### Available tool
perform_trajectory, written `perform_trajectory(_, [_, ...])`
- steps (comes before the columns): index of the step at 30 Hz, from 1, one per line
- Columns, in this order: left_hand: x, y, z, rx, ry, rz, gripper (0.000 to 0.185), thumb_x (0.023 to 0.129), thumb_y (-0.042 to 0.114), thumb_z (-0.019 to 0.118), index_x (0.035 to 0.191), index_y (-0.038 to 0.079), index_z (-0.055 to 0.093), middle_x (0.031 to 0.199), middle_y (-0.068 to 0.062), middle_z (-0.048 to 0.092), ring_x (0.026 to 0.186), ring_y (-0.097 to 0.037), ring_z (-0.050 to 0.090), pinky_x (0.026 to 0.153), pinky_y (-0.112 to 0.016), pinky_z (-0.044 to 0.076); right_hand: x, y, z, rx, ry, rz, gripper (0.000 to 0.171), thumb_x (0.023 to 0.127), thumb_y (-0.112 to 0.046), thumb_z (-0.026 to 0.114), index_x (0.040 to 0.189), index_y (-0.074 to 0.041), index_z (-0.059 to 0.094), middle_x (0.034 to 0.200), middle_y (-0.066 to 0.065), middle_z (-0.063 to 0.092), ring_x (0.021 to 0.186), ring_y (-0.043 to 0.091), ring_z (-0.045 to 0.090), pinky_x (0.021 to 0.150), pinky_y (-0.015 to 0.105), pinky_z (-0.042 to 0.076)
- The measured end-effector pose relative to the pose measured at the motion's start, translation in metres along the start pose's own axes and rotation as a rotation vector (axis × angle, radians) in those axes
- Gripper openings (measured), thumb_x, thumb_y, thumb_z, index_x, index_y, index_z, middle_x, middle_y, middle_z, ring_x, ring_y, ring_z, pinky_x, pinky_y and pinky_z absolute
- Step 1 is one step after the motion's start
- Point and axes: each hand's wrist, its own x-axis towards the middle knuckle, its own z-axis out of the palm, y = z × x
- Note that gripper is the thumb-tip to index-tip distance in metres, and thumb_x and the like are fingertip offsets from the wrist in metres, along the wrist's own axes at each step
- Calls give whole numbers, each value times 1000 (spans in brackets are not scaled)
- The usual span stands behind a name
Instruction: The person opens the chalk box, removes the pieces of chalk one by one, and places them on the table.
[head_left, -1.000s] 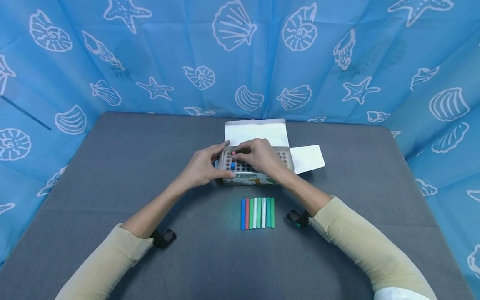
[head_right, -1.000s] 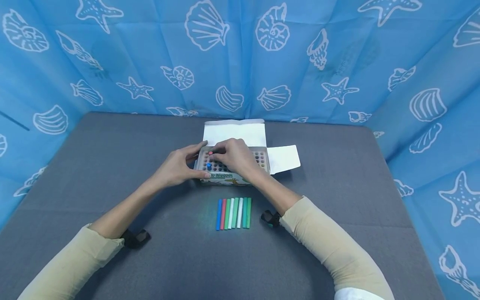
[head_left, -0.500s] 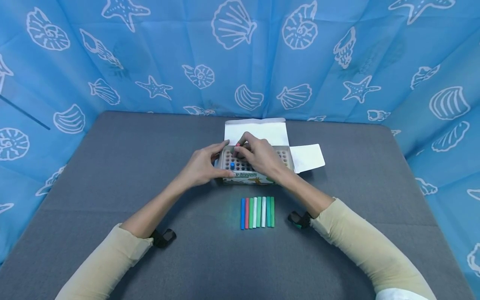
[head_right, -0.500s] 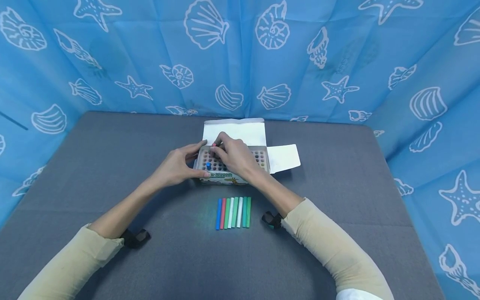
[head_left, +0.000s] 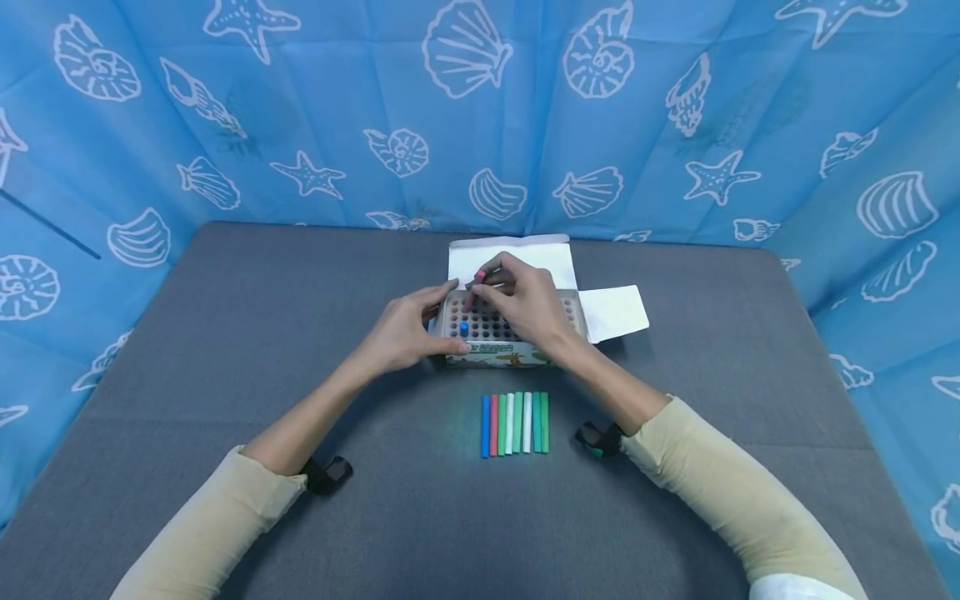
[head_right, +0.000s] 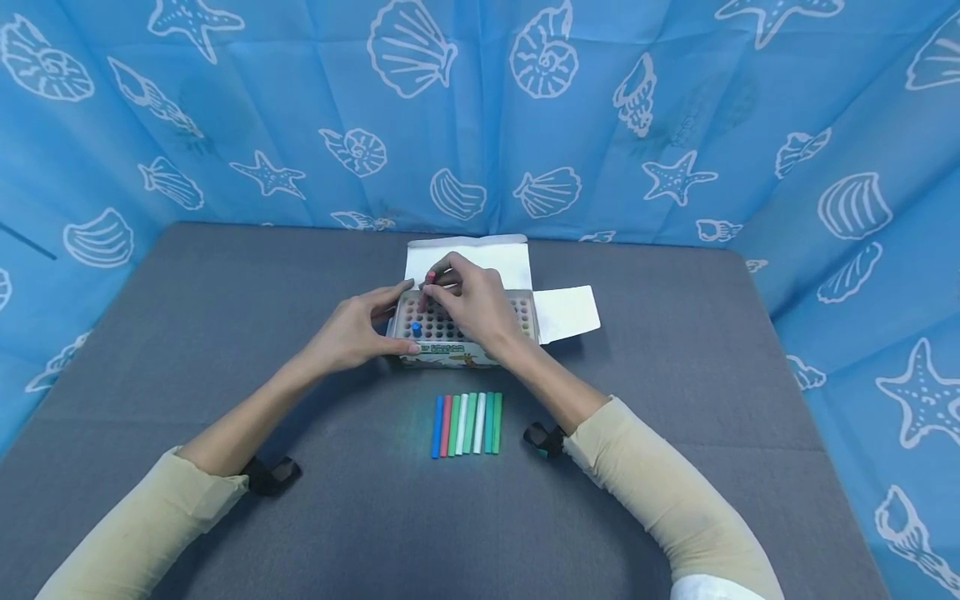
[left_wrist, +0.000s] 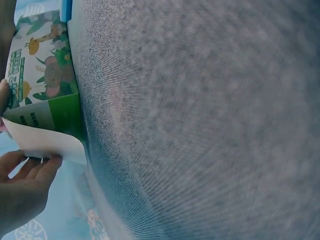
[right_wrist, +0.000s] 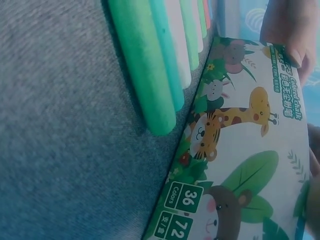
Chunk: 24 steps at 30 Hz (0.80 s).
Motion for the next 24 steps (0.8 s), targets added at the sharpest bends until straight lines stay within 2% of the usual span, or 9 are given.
perform_trajectory(6, [1,0,0,13,0,0,99,77,33,87,155,10,32,153,-19,41,130,-32,52,105,-40,46,-1,0,-6,126,53,-24,19,96,-11,67,111,-1,65,101,10,74,84,23,73,68,36,60])
perform_trajectory(12, [2,0,-1,11,-6,6,99,76,34,88,155,11,33,153,-19,40,130,-32,51,106,-39,46,-4,-3,-18,221,47,42,28,96,-13,67,119,3,64,101,15,73,84,29,72,71,38,61])
perform_trajectory(20, [3,0,-5,33,-26,30,99,76,34,88,155,11,34,151,-18,43,130,-32,52,106,-40,46,-16,-4,-30,257,17,141,31,97,-15,66,123,3,64,100,17,72,84,35,70,73,42,60])
perform_trajectory(24, [5,-1,-5,34,-33,39,99,76,33,88,155,11,34,152,-18,42,131,-32,50,107,-40,44,-24,-6,-37,261,12,162,34,97,-16,66,127,0,63,100,16,71,85,35,70,73,42,60])
